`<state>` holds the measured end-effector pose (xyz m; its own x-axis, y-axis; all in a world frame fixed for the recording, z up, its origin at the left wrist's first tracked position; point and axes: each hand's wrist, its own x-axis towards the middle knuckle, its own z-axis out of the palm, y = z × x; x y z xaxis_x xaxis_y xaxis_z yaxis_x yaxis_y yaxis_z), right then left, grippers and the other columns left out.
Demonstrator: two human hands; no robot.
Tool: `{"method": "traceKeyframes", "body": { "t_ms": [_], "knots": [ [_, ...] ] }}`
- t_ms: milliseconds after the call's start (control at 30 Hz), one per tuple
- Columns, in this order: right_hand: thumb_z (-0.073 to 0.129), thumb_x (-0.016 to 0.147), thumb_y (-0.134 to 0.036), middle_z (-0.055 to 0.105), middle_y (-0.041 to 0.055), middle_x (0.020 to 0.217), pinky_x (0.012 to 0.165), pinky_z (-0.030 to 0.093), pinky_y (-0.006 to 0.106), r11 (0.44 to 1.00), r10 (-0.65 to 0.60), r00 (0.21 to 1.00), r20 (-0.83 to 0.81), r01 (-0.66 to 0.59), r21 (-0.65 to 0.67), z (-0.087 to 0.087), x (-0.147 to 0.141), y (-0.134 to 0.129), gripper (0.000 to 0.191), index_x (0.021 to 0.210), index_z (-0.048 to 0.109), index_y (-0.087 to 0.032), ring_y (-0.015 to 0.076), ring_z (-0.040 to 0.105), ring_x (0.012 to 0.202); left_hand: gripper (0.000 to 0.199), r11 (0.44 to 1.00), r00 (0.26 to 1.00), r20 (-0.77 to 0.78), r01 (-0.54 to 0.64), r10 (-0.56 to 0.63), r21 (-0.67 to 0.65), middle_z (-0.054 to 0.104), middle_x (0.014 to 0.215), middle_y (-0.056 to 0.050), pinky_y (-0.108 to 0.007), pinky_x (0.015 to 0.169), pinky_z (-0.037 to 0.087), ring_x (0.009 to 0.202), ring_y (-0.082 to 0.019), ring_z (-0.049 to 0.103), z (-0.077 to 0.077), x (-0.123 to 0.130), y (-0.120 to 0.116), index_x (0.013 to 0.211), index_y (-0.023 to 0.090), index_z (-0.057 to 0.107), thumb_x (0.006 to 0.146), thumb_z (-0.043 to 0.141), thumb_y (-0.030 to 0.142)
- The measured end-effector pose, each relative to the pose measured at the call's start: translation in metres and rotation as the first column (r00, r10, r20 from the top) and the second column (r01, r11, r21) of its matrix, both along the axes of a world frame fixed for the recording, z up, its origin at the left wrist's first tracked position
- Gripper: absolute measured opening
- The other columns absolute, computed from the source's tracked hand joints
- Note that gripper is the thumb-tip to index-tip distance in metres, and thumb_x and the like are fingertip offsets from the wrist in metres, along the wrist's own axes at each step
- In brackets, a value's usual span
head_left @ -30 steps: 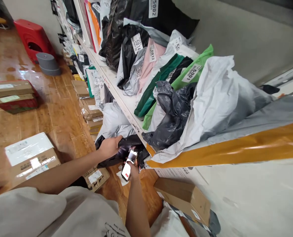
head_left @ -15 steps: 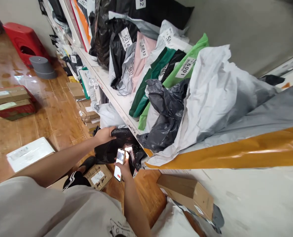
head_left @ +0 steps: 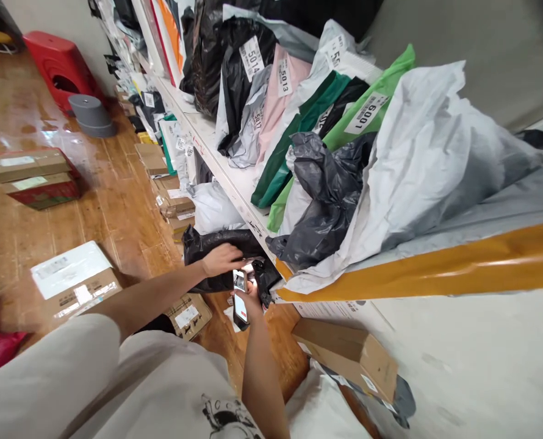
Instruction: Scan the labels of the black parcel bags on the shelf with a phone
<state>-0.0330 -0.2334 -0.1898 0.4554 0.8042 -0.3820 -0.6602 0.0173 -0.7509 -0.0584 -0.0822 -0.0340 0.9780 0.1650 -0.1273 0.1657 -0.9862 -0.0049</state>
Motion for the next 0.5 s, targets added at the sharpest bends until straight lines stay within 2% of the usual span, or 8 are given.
{"method": "traceKeyframes", "body": {
  "t_ms": [67,100,167,233,333,400,500],
  "knots": [
    [0.064,0.087,-0.026,0.055,-0.0021,0.070,0.052,0.044,0.022,0.999,0.034,0.999,0.010,-0.034,-0.002,0.005,0.005,-0.008,0.017,0.089,0.057,-0.011,0.0087,0.050,0.056,0.028,0.966,0.963,-0.115,0.231,-0.244,-0.116,0.060,0.125,0.000,-0.024,0.109,0.032,0.120,-0.010,0.051,-0.009,0.003,0.000,0.108,0.030,0.066,0.088,0.051,0.018],
    [0.065,0.086,-0.024,0.055,-0.0026,0.068,0.051,0.043,0.021,0.999,0.048,0.999,0.012,-0.048,-0.002,0.008,0.007,-0.012,0.015,0.087,0.057,-0.011,0.0083,0.050,0.054,0.032,0.940,0.933,-0.151,0.303,-0.325,-0.154,0.058,0.128,0.001,-0.023,0.112,0.027,0.123,-0.009,0.048,-0.011,0.006,0.001,0.110,0.031,0.066,0.087,0.050,0.015],
    [0.065,0.085,-0.020,0.056,-0.0028,0.068,0.051,0.043,0.020,0.998,0.056,0.998,0.007,-0.056,0.005,0.014,0.011,-0.021,0.012,0.086,0.058,-0.011,0.0083,0.051,0.054,0.040,0.905,0.889,-0.190,0.385,-0.416,-0.182,0.055,0.133,0.000,-0.029,0.118,0.017,0.129,-0.011,0.042,-0.010,0.010,0.002,0.116,0.030,0.064,0.084,0.050,0.011],
    [0.064,0.086,-0.016,0.058,-0.0023,0.070,0.054,0.046,0.021,0.999,0.040,0.999,-0.016,-0.040,0.015,0.018,0.012,-0.028,0.009,0.089,0.058,-0.011,0.0087,0.054,0.056,0.042,0.896,0.871,-0.217,0.413,-0.441,-0.165,0.054,0.133,-0.005,-0.037,0.119,0.013,0.131,-0.018,0.040,-0.007,0.016,-0.001,0.118,0.026,0.063,0.081,0.052,0.011],
    [0.062,0.087,-0.015,0.061,-0.0013,0.072,0.057,0.049,0.023,1.000,0.004,0.997,-0.082,-0.003,0.017,0.021,0.010,-0.035,0.010,0.096,0.058,-0.010,0.0099,0.057,0.058,0.030,0.905,0.866,-0.262,0.409,-0.425,-0.116,0.054,0.130,-0.013,-0.044,0.115,0.019,0.128,-0.025,0.041,-0.009,0.033,-0.016,0.106,0.017,0.067,0.084,0.049,0.012],
    [0.061,0.088,-0.016,0.064,-0.0001,0.074,0.060,0.052,0.025,1.000,-0.018,0.991,-0.129,0.020,0.015,0.021,0.006,-0.037,0.012,0.098,0.059,-0.010,0.0115,0.060,0.061,0.023,0.906,0.852,-0.310,0.409,-0.422,-0.112,0.055,0.128,-0.013,-0.044,0.113,0.024,0.127,-0.024,0.042,-0.014,0.049,-0.026,0.096,0.014,0.068,0.086,0.048,0.010],
    [0.062,0.088,-0.021,0.066,0.0014,0.077,0.067,0.053,0.029,0.998,-0.050,0.981,-0.187,0.055,0.021,0.021,0.001,-0.041,0.017,0.102,0.059,-0.011,0.0134,0.063,0.065,0.013,0.908,0.828,-0.375,0.399,-0.417,-0.130,0.057,0.125,-0.011,-0.043,0.113,0.025,0.127,-0.022,0.042,-0.024,0.074,-0.036,0.092,0.014,0.067,0.083,0.059,0.012]
  ]
}}
